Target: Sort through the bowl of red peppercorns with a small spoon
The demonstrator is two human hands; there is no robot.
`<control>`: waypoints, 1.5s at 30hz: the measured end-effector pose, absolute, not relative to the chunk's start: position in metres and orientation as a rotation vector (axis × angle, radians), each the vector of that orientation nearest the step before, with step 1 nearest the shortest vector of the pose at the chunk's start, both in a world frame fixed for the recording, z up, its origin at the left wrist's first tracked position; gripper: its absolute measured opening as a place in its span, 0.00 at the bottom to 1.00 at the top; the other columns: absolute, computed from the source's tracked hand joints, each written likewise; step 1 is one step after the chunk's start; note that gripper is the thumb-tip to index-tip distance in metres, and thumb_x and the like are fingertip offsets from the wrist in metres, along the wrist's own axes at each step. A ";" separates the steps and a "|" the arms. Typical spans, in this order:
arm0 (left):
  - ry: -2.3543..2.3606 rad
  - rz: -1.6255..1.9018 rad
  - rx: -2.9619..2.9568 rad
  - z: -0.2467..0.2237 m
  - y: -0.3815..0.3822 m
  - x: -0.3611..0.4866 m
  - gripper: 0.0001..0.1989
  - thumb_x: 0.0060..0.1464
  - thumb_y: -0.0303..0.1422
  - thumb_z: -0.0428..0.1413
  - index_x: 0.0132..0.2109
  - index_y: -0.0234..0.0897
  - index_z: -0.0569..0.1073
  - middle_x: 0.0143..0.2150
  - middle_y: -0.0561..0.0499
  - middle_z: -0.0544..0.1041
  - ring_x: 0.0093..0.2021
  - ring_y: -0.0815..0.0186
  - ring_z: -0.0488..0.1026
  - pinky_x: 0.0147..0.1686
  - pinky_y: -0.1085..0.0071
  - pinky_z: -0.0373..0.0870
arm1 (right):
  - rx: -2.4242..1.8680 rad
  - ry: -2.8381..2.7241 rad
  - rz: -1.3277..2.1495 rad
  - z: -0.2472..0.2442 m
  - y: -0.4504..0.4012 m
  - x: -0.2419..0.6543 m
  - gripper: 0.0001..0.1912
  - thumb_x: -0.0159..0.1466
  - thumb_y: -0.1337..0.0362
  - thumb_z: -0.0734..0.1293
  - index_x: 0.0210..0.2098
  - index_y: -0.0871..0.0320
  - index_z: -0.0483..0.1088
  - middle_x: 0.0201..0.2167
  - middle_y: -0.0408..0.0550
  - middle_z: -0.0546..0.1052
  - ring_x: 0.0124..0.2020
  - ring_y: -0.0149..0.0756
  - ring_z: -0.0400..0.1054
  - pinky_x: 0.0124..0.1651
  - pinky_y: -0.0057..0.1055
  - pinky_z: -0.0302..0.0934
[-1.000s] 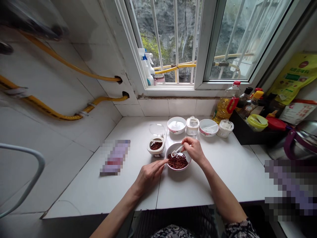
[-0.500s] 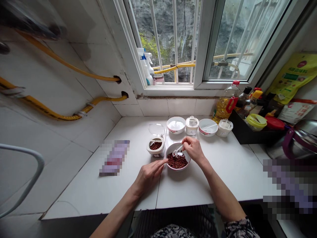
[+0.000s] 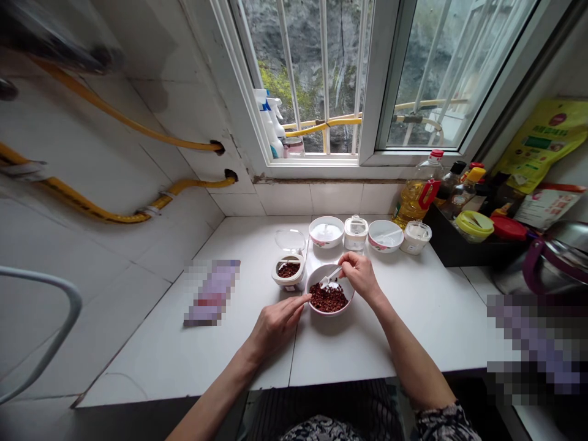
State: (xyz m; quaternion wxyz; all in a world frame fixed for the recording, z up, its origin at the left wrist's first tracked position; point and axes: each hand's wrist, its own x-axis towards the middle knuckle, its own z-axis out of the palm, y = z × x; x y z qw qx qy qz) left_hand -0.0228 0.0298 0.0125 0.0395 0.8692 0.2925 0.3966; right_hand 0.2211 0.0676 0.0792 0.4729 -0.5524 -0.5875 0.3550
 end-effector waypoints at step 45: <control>0.802 1.231 2.732 0.013 0.032 -0.026 0.18 0.67 0.25 0.49 0.62 0.36 0.68 0.47 0.44 0.82 0.40 0.66 0.82 0.38 0.77 0.77 | -1.345 -1.784 0.394 0.077 0.062 0.199 0.09 0.57 0.73 0.60 0.25 0.56 0.69 0.22 0.41 0.77 0.27 0.33 0.70 0.51 0.36 0.61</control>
